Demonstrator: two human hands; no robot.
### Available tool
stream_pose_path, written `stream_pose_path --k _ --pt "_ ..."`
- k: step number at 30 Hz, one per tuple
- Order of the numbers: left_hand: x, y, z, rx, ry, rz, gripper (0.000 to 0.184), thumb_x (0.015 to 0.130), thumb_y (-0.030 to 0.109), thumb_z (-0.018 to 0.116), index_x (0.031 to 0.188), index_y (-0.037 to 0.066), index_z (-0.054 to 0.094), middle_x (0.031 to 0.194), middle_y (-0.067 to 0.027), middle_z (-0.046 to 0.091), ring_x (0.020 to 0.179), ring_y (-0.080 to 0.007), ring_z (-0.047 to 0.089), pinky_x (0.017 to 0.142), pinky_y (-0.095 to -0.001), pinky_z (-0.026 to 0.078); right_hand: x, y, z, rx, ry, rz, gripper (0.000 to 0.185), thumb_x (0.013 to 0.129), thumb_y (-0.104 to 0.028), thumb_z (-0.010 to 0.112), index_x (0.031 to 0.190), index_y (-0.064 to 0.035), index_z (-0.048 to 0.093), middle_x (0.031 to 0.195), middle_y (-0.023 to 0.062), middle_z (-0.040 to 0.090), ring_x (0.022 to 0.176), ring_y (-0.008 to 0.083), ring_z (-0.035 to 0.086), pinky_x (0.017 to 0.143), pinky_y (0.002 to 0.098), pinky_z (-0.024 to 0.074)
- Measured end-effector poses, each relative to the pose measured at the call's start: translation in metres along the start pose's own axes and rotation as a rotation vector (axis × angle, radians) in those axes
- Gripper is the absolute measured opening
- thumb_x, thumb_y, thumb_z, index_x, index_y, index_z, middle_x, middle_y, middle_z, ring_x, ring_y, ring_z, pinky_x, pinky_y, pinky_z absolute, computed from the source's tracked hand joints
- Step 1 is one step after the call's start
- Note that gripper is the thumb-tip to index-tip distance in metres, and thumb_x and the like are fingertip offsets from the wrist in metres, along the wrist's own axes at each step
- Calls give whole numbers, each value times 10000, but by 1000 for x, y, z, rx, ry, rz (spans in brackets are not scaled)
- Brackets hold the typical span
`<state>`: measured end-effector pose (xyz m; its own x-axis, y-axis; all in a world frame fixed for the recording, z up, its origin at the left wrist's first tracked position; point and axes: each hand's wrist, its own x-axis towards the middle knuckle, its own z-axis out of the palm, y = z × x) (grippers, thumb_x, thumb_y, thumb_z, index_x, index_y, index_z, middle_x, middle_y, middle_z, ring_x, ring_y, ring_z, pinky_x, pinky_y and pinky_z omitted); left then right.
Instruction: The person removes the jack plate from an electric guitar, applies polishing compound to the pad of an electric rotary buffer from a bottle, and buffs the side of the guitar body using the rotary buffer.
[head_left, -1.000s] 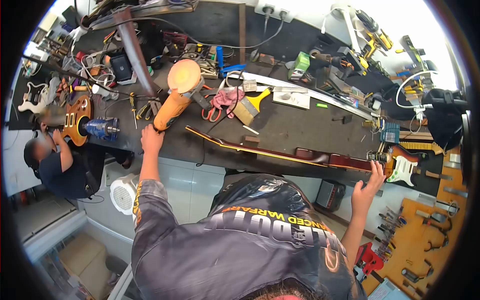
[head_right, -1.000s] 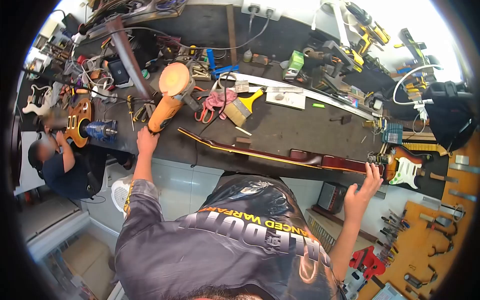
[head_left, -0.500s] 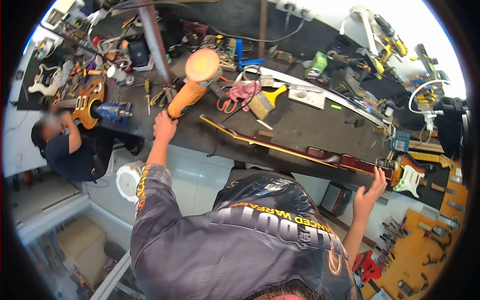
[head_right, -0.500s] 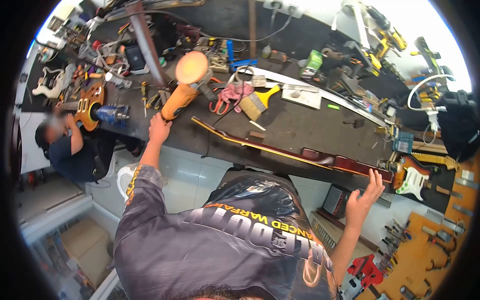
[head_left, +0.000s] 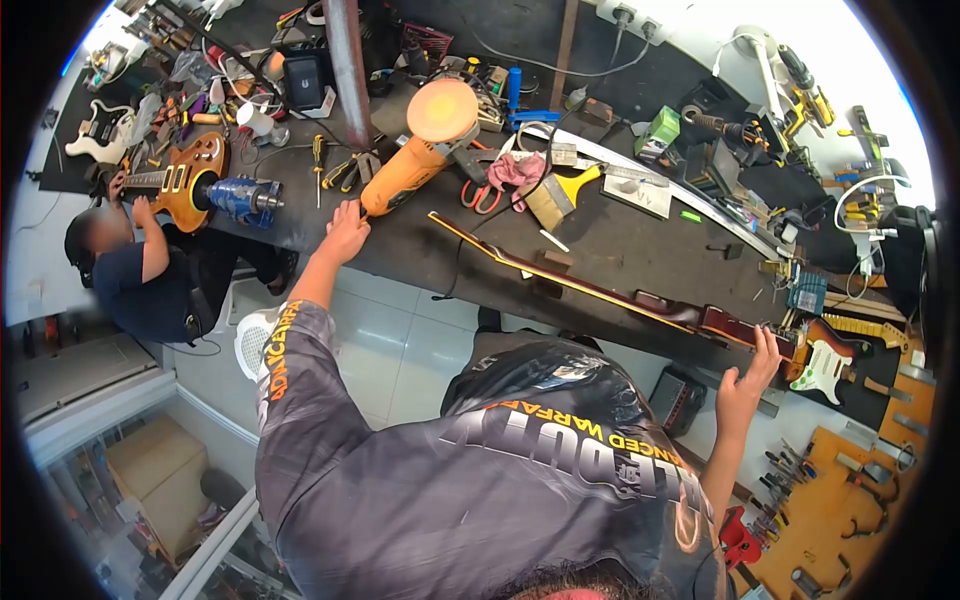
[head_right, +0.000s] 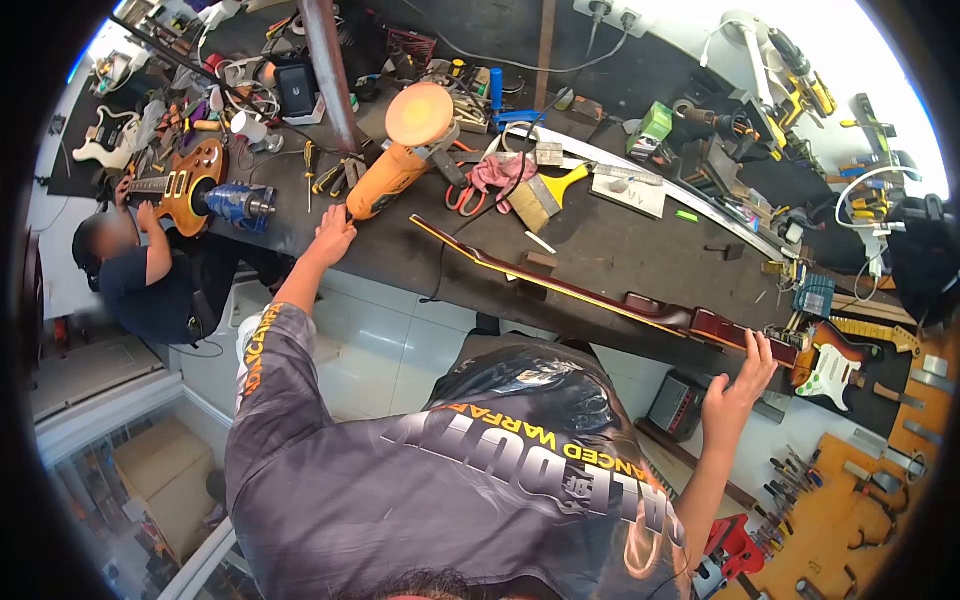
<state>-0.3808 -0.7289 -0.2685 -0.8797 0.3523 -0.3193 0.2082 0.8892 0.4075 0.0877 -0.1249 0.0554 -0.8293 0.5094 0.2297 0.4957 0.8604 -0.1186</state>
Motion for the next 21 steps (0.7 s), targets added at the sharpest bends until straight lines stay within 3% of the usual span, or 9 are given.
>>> stream_pose_path --k 2,5,8,11,21 --pt "1 -2 -3 38 -12 37 609 1011 216 651 1570 84 450 1524 -185 492 1497 -438 471 1181 -673 422 -1 -2 -3 -29 -13 -3 851 866 86 562 1695 -92 491 1739 170 463 1688 392 359 1434 629 155" --pt "-3 -2 -4 77 1 89 598 1005 162 624 1565 58 443 1499 -206 496 1483 -454 480 1166 -684 438 -3 -6 -3 0 6 15 856 854 121 555 1683 -93 515 1715 171 484 1643 408 394 1401 560 240" --pt "-2 -8 3 88 66 155 572 994 152 632 1527 39 459 1473 -217 515 1464 -463 496 1171 -674 446 -7 -8 -2 -10 5 27 818 893 107 579 1683 -97 517 1710 174 485 1633 408 403 1401 556 241" --pt "-6 4 1 83 86 101 552 994 153 635 1510 40 477 1470 -207 529 1456 -455 505 1157 -673 456 -9 -4 0 -24 -3 36 771 944 45 601 1694 -95 493 1710 167 483 1659 390 396 1431 631 171" --pt "-8 19 8 20 173 -32 532 978 180 659 1484 85 523 1459 -198 556 1429 -475 534 1127 -682 477 -17 -7 -4 27 13 86 746 946 36 625 1671 -101 519 1682 158 502 1635 393 422 1427 637 176"
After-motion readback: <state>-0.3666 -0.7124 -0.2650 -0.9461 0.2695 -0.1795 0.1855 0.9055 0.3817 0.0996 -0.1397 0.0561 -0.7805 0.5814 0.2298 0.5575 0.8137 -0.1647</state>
